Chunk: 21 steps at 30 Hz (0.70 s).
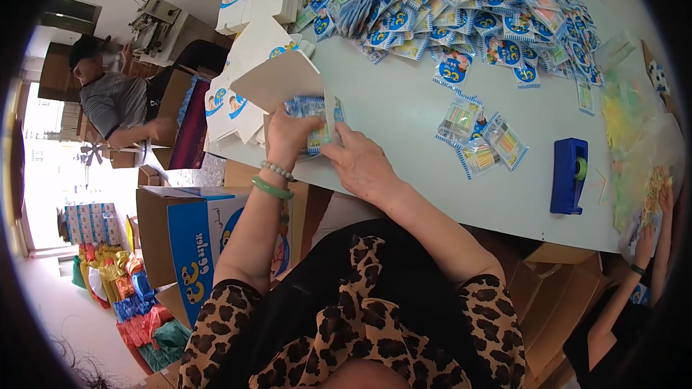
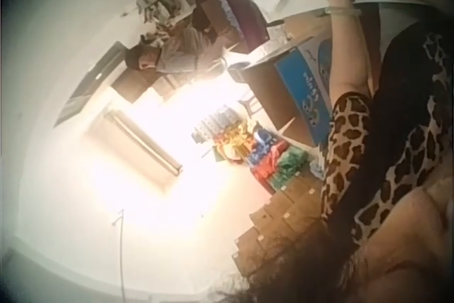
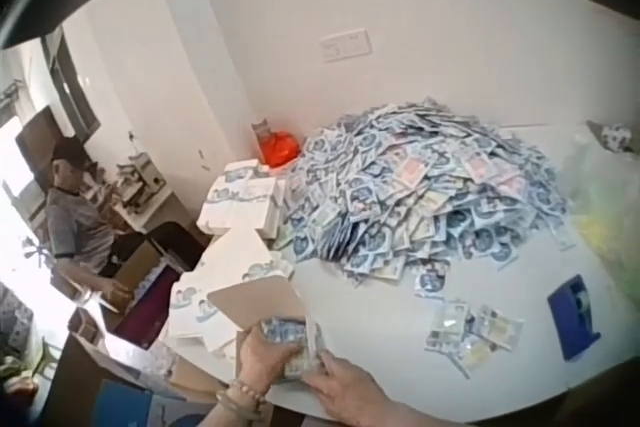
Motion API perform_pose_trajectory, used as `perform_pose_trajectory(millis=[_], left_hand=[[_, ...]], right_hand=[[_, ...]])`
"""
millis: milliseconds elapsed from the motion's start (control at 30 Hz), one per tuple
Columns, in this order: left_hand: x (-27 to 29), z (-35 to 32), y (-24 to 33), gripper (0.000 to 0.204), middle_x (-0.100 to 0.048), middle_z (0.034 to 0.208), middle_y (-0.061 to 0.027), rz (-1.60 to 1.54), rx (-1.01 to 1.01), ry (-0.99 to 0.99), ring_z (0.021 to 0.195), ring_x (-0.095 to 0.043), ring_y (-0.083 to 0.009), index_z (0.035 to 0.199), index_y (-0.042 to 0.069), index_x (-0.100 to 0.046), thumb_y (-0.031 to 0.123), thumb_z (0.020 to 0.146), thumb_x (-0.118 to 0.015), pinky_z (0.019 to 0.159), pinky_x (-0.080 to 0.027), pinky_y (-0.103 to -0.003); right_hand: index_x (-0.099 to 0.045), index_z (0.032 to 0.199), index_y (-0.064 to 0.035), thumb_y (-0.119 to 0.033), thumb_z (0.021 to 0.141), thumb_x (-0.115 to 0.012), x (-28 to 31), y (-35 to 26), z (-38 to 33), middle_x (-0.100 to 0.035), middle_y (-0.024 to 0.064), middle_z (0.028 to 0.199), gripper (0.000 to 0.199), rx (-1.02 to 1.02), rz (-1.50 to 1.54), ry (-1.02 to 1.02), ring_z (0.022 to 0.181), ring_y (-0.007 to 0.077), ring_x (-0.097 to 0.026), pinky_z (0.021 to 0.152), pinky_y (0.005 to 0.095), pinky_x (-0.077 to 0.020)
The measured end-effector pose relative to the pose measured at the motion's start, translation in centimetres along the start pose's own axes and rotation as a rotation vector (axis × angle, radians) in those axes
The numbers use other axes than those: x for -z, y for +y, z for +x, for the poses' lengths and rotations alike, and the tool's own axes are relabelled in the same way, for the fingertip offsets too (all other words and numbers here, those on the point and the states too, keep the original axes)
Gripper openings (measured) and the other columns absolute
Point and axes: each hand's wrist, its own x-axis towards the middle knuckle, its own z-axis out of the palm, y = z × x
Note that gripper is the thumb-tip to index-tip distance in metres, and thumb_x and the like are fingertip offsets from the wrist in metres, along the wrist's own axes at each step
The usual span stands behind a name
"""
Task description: Packing small blue and white sachets into folded cardboard boxes at a workbench.
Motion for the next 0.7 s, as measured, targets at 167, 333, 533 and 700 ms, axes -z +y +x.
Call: perform_pose_trajectory(millis=[167,333,533,700], left_hand=[[0.6,-0.2,0.1,0.060,-0.066,0.097,-0.0138,-0.786,0.062,-0.324,0.085,-0.067,-0.0217,0.111,-0.004,-0.054,0.008,0.059,-0.080,0.076,-0.054,-0.031],[-1.4,0.2,-2.5,0.062,-0.064,0.102,-0.0137,-0.713,0.090,-0.236,0.088,-0.066,-0.0224,0.116,-0.005,-0.050,0.004,0.062,-0.079,0.077,-0.054,-0.032],[-0.6,-1.2,-2.5,0.063,-0.059,0.111,-0.0164,-0.517,-0.114,-0.080,0.100,-0.061,-0.0280,0.120,-0.003,-0.047,0.014,0.068,-0.078,0.084,-0.050,-0.035],[2.2,-4.3,-0.6,0.051,-0.054,0.117,-0.0206,-0.087,-0.380,0.130,0.107,-0.054,-0.0388,0.119,-0.001,-0.050,0.012,0.075,-0.071,0.089,-0.046,-0.042]], right_hand=[[-0.059,0.108,-0.0124,-0.003,0.078,-0.060,0.6,0.1,-0.4,-0.046,0.0177,0.128,0.031,-0.073,0.081,-0.047,0.108,0.0346,-0.056,0.089,0.0417,-0.0482],[-0.059,0.109,-0.0121,-0.004,0.079,-0.060,0.1,-0.1,-0.7,-0.044,0.0181,0.130,0.031,-0.056,0.089,-0.050,0.110,0.0344,-0.055,0.091,0.0415,-0.0475],[-0.059,0.114,-0.0122,-0.004,0.079,-0.060,1.2,0.1,-0.8,-0.041,0.0195,0.135,0.037,-0.075,0.138,-0.092,0.109,0.0338,-0.056,0.092,0.0396,-0.0472],[-0.058,0.118,-0.0121,-0.002,0.079,-0.060,1.7,0.2,-1.2,-0.041,0.0193,0.137,0.040,-0.122,0.241,-0.135,0.108,0.0329,-0.056,0.092,0.0376,-0.0474]])
